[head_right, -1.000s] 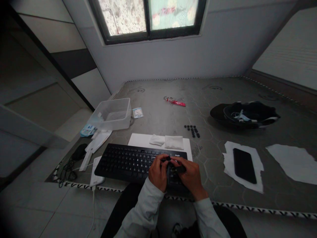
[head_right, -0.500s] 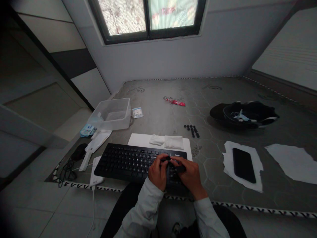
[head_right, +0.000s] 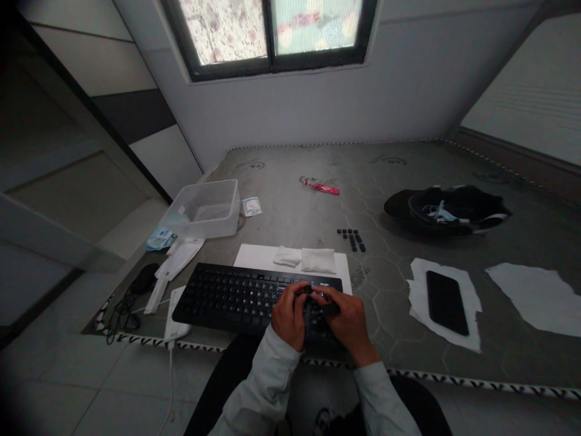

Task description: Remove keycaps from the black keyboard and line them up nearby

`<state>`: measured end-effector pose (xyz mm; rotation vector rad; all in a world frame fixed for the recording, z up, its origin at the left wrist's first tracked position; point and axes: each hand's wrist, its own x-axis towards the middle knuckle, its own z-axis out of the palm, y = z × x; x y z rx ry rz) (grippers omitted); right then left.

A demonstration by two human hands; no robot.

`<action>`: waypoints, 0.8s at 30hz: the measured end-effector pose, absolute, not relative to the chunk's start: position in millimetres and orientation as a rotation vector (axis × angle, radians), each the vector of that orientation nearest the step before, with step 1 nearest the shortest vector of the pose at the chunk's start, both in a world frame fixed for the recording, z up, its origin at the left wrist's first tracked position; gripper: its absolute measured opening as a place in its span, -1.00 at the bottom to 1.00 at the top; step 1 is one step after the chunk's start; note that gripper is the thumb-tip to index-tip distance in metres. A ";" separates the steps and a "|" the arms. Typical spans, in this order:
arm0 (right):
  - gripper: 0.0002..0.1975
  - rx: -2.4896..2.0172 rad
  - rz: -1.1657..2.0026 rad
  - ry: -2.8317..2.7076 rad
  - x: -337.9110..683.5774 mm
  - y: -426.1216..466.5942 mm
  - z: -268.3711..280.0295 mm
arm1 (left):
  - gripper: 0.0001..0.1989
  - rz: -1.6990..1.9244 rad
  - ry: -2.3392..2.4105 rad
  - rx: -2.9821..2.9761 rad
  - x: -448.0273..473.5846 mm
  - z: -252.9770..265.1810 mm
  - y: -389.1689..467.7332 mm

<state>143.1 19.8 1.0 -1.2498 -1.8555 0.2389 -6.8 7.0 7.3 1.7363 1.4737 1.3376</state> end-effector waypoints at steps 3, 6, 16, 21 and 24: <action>-0.80 -1.253 0.234 -1.853 142.1 19.2 3.5 | -0.75 1.332 1.468 1.745 -7.1 8.1 7.0; -0.80 -1.257 0.231 -1.855 141.8 19.0 4.8 | -0.75 1.325 1.462 1.745 -7.1 9.0 6.1; -0.80 -1.257 0.233 -1.851 143.1 19.9 0.5 | -0.76 1.332 1.454 1.756 -7.4 10.2 6.9; -0.81 -1.240 0.235 -1.852 142.7 19.9 2.8 | -0.75 1.342 1.456 1.762 -7.2 8.0 7.6; -0.82 -1.229 0.229 -1.847 143.6 20.2 1.4 | -0.76 1.341 1.463 1.760 -7.2 8.7 6.7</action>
